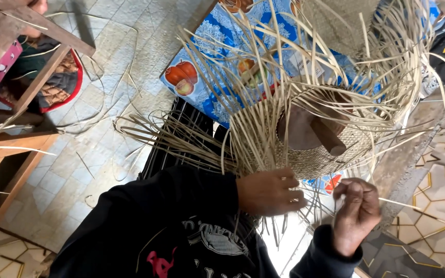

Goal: Weaving dried plant fibers around a wooden form to create a basket

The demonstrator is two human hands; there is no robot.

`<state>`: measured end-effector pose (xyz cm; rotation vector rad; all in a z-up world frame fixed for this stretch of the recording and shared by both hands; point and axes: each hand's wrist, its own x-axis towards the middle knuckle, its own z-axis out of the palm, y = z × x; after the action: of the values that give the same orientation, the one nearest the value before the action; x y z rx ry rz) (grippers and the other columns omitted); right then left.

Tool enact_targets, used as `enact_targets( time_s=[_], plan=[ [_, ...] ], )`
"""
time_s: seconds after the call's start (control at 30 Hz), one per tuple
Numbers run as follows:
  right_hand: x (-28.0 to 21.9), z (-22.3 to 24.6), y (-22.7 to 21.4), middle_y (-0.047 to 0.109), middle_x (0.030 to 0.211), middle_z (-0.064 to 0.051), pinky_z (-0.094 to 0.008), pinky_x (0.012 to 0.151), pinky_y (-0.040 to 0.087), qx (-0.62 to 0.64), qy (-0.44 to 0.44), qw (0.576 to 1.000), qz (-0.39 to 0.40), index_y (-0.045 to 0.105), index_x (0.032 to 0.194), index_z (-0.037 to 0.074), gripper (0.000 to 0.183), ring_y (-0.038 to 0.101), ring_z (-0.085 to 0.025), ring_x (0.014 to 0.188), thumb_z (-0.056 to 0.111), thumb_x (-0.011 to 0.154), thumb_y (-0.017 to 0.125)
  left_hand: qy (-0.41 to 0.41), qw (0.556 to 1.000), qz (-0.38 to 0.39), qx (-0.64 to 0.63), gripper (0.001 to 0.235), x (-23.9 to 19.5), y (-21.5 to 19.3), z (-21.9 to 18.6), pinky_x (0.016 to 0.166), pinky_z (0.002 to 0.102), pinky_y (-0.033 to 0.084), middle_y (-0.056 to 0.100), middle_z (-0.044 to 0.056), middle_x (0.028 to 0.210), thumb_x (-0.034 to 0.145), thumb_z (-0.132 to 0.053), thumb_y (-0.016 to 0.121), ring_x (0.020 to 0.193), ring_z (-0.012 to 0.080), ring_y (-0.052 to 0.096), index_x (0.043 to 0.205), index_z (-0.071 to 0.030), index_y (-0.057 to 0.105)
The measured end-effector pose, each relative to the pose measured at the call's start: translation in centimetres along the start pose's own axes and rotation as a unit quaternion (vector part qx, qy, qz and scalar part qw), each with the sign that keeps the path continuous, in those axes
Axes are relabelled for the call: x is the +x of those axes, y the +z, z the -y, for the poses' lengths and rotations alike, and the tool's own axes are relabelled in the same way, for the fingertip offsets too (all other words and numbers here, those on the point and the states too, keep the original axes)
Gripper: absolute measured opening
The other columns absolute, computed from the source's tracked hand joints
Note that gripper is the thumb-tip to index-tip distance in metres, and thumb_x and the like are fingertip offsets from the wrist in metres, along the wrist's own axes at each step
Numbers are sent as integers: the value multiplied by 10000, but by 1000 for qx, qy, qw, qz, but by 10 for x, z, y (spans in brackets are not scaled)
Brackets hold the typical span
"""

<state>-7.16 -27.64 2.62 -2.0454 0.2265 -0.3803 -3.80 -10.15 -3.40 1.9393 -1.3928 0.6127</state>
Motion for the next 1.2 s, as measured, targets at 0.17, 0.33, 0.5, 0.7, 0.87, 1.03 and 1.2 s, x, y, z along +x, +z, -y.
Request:
enact_targets(
  time_s=[0.17, 0.33, 0.5, 0.7, 0.87, 1.03, 1.2],
  plan=[
    [25, 44, 46, 617, 989, -186, -310, 798, 552, 61, -179, 964, 186, 524, 982, -21, 194, 638, -283, 957, 94, 1029, 376, 183, 951, -149, -201, 262, 10, -63, -31, 750, 327, 524, 576, 79, 860, 1004, -199, 399, 715, 200, 591, 1012, -10, 582],
    [58, 56, 113, 652, 1049, -150, -437, 941, 475, 103, -309, 895, 304, 600, 933, 37, 174, 603, -334, 1062, 112, 980, 450, -31, 936, -287, -200, 231, -38, -126, -9, 625, 293, 426, 512, 67, 780, 992, -230, 485, 661, 185, 503, 853, -58, 550],
    [35, 47, 162, 644, 917, -137, -468, 916, 466, 123, -386, 837, 369, 593, 926, 45, 54, 622, -305, 920, 68, 926, 544, -458, 740, -463, -170, 173, -92, -84, 50, 682, 288, 364, 409, 7, 761, 998, -167, 432, 686, 127, 413, 837, -103, 437],
    [0, 22, 137, 433, 613, -70, -407, 734, 503, -90, -495, 746, 436, 452, 788, 68, 182, 517, -249, 571, 42, 964, 490, -534, 735, -283, -308, 522, -75, -24, 78, 817, 443, 450, 550, 174, 917, 861, -372, 716, 894, 301, 592, 1117, 1, 455],
    [-15, -40, 88, 567, 670, -144, -425, 678, 497, -184, -453, 742, 459, 539, 836, 31, 198, 619, -320, 688, 95, 959, 398, -520, 650, -364, -418, 396, -44, -14, 83, 519, 287, 294, 317, -25, 520, 945, -289, 616, 491, 69, 327, 645, -95, 444],
    [-26, -107, 24, 641, 870, -138, -448, 683, 533, -213, -218, 839, 450, 609, 984, 99, 137, 651, -329, 832, 150, 921, 499, -536, 654, -348, -406, 348, -45, -16, 82, 550, 325, 289, 309, 4, 584, 944, -266, 626, 527, 101, 318, 714, -111, 416],
    [-24, -47, -25, 714, 804, -137, -380, 643, 557, 13, -32, 892, 452, 718, 1007, 54, 257, 711, -269, 740, 64, 883, 494, -521, 698, -285, -401, 371, -50, -42, 70, 719, 420, 419, 511, 138, 913, 918, -316, 669, 798, 200, 501, 1098, -57, 474]
  ],
)
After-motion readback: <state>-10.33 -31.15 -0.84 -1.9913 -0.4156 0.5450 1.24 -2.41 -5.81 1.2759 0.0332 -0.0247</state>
